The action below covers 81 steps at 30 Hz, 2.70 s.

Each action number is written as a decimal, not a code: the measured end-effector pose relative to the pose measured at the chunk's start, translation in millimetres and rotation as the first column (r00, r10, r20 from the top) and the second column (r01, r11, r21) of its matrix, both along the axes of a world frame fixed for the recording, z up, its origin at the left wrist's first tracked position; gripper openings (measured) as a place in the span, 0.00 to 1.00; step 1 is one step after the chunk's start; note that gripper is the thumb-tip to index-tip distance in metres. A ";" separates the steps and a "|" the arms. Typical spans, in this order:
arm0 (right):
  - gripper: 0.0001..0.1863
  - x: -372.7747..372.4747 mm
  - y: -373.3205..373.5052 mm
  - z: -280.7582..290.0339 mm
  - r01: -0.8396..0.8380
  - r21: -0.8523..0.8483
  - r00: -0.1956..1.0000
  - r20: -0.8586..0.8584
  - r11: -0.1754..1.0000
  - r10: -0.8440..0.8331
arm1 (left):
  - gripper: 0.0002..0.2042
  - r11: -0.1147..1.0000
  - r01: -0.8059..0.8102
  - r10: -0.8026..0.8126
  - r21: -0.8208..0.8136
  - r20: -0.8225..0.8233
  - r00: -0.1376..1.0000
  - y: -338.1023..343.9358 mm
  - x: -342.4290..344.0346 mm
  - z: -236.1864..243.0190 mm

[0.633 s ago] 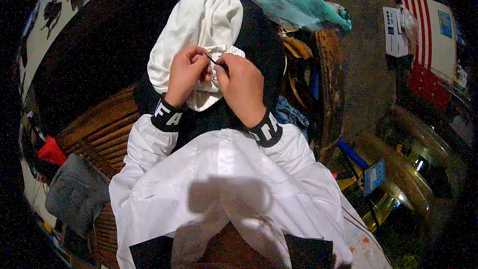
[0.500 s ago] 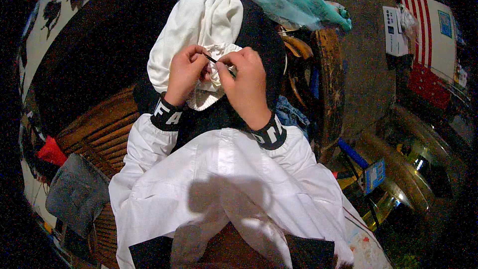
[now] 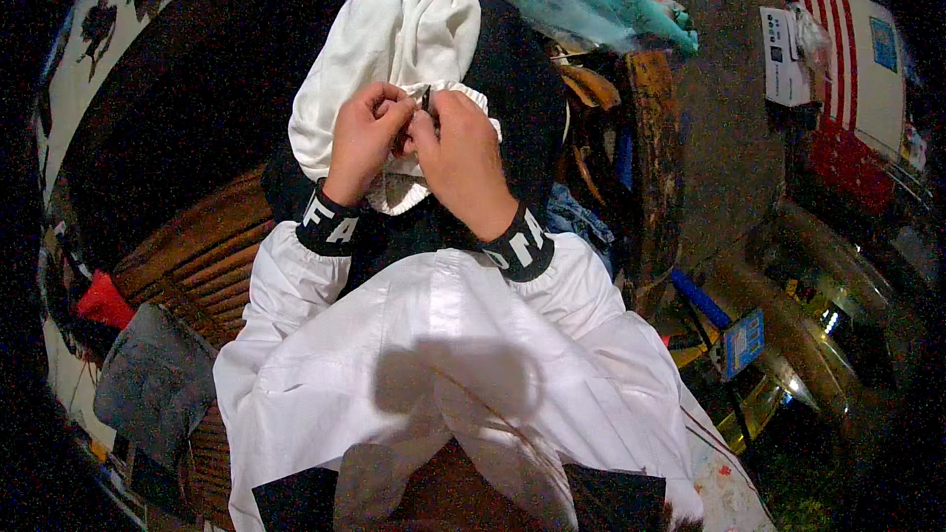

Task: The person uses a small blade to cut a white fabric item, then switches to scissors to trim the edges. The person holds the fabric with one hand while cutting with the other, working on a cluttered table.

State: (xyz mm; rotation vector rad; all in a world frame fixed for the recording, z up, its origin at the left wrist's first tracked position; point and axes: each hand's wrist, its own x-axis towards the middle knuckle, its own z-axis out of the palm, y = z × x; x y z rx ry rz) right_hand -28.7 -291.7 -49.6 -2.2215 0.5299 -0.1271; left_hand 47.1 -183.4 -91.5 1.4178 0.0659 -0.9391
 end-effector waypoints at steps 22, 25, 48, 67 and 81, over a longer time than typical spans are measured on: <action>0.08 1.1 -10.6 -20.1 -0.020 0.011 0.997 -0.068 1.000 0.021 | 0.03 0.999 -0.001 -0.003 -0.033 -0.124 0.992 3.1 4.9 0.4; 0.08 -1.4 -10.5 -23.4 -0.026 0.018 0.998 -0.048 1.000 0.027 | 0.04 0.999 -0.015 0.010 -0.035 -0.143 0.990 2.6 5.5 0.5; 0.07 -0.5 -3.3 -31.2 0.041 0.012 0.998 -0.042 0.999 -0.040 | 0.06 0.979 0.204 -0.205 -0.023 -0.058 0.977 10.2 14.0 0.5; 0.08 -5.3 -17.5 -19.3 -0.115 0.210 0.990 -0.058 0.971 0.130 | 0.05 0.990 -0.036 0.004 -0.138 -0.224 0.975 26.7 6.7 -3.5; 0.09 -10.6 -7.1 -4.3 0.073 0.340 0.991 -0.134 0.938 -0.028 | 0.05 0.993 0.075 -0.090 -0.093 -0.175 0.980 32.1 9.2 -0.2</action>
